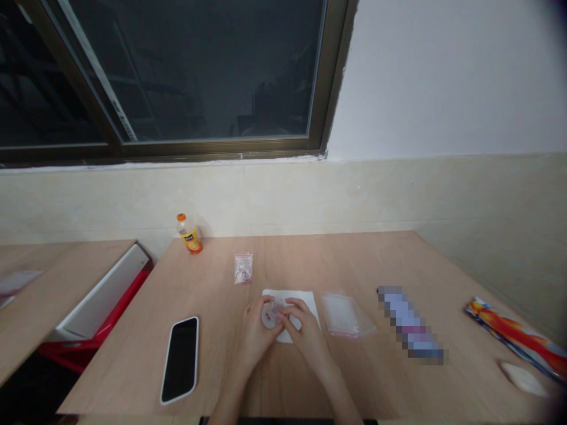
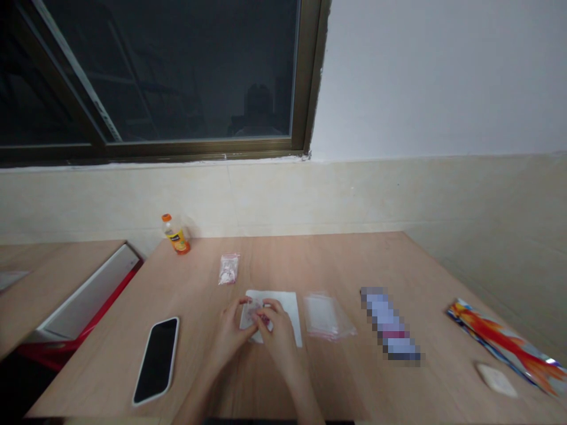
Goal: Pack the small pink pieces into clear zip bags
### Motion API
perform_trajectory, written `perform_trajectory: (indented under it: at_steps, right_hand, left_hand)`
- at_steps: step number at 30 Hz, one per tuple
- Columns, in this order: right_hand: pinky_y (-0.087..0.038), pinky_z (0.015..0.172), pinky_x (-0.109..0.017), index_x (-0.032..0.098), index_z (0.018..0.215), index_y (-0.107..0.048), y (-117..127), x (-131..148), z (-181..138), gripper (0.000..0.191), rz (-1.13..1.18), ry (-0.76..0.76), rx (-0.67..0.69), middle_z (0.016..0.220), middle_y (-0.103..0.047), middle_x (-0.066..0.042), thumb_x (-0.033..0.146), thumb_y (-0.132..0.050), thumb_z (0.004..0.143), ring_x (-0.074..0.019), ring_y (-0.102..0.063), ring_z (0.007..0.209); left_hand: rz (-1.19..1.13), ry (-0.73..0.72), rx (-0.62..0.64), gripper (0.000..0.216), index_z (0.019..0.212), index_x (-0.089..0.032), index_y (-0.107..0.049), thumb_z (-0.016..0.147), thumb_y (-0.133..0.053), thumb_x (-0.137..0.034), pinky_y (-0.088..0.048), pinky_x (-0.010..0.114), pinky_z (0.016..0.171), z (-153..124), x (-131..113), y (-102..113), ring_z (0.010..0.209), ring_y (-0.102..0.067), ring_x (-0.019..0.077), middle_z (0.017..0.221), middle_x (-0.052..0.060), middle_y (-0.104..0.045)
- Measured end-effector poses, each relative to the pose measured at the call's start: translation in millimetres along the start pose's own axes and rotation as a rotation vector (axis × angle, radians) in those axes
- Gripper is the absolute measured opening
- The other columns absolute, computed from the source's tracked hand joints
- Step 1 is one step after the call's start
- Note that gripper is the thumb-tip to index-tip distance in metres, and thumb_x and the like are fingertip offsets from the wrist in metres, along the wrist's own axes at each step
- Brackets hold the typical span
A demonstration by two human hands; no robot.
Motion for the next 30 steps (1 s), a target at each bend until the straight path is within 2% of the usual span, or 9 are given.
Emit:
perform_trajectory:
  at_steps: [3,6,9,11,13,15,20,23,30]
  right_hand:
    - [-0.051,0.076,-0.032,0.023,0.081,-0.07,5,-3,3,0.021,0.065,0.003,0.007,0.092,-0.067,-0.006,0.036,-0.053,0.085,-0.0209,-0.063,0.089]
    - [-0.051,0.068,-0.029,0.022,0.084,-0.068,9,-10,5,0.023,0.132,-0.03,0.005,0.084,-0.069,-0.005,0.038,-0.052,0.086,-0.0201,-0.064,0.08]
    - [-0.05,0.066,-0.029,0.021,0.086,-0.068,13,-18,5,0.023,0.166,-0.074,-0.039,0.084,-0.071,-0.006,0.04,-0.055,0.084,-0.0207,-0.065,0.079]
    - [-0.051,0.066,-0.029,0.021,0.091,-0.068,15,-20,4,0.024,0.215,-0.1,-0.086,0.085,-0.072,-0.006,0.041,-0.058,0.082,-0.0207,-0.066,0.078]
    - [-0.052,0.065,-0.03,0.02,0.102,-0.065,15,-22,4,0.032,0.306,-0.137,-0.107,0.084,-0.072,-0.007,0.042,-0.06,0.08,-0.0203,-0.066,0.074]
    - [-0.053,0.062,-0.031,0.019,0.105,-0.064,12,-22,5,0.037,0.388,-0.175,-0.083,0.081,-0.072,-0.007,0.044,-0.061,0.079,-0.0204,-0.066,0.069]
    - [-0.052,0.062,-0.03,0.019,0.078,-0.068,9,-15,7,0.031,0.383,-0.185,-0.057,0.074,-0.071,-0.006,0.049,-0.061,0.077,-0.0202,-0.065,0.066]
    - [-0.051,0.061,-0.029,0.019,0.077,-0.068,12,-11,6,0.032,0.305,-0.186,-0.082,0.073,-0.07,-0.005,0.05,-0.061,0.077,-0.0197,-0.063,0.067]
    - [-0.05,0.06,-0.029,0.02,0.076,-0.065,11,-6,3,0.03,0.32,-0.217,-0.102,0.072,-0.067,-0.004,0.05,-0.059,0.077,-0.0206,-0.062,0.07]
  left_hand:
    - [-0.178,0.015,0.053,0.033,0.092,-0.019,-0.056,0.066,-0.072,-0.031,-0.045,0.036,0.085,1,-3,-3,0.094,-0.06,0.0232,0.093,0.004,-0.065]
    - [-0.386,0.062,0.171,0.023,0.083,-0.018,-0.055,0.074,-0.067,-0.036,-0.047,0.028,0.076,2,-7,-8,0.084,-0.061,0.019,0.082,0.002,-0.064]
    - [-0.513,0.113,0.24,0.023,0.078,-0.017,-0.056,0.081,-0.06,-0.039,-0.045,0.024,0.067,1,-8,-9,0.071,-0.06,0.0156,0.073,0.001,-0.064]
    - [-0.552,0.12,0.249,0.024,0.077,-0.016,-0.057,0.082,-0.059,-0.04,-0.045,0.024,0.066,0,-9,-8,0.07,-0.06,0.0152,0.072,0.002,-0.065]
    - [-0.571,0.115,0.239,0.024,0.077,-0.016,-0.059,0.081,-0.06,-0.04,-0.044,0.023,0.066,0,-10,-6,0.07,-0.06,0.0149,0.073,0.001,-0.065]
    - [-0.575,0.11,0.22,0.025,0.075,-0.016,-0.059,0.081,-0.061,-0.041,-0.043,0.022,0.064,1,-11,-3,0.068,-0.059,0.0144,0.071,0.001,-0.065]
    - [-0.545,0.102,0.206,0.028,0.077,-0.016,-0.059,0.079,-0.061,-0.045,-0.045,0.024,0.068,2,-16,3,0.072,-0.059,0.0164,0.073,0.001,-0.064]
    - [-0.512,0.116,0.214,0.028,0.08,-0.017,-0.059,0.081,-0.058,-0.045,-0.045,0.023,0.067,0,-17,2,0.073,-0.059,0.0161,0.074,0.001,-0.063]
    - [-0.411,0.087,0.102,0.029,0.078,-0.016,-0.061,0.084,-0.054,-0.044,-0.043,0.021,0.064,-4,-17,5,0.071,-0.056,0.0151,0.073,0.0,-0.061]
Point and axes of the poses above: each hand's wrist, its own z-axis towards the middle knuckle, its own y-axis out of the back of the hand, x = y × z, the point moved 7 cm from there along z, towards the middle knuckle
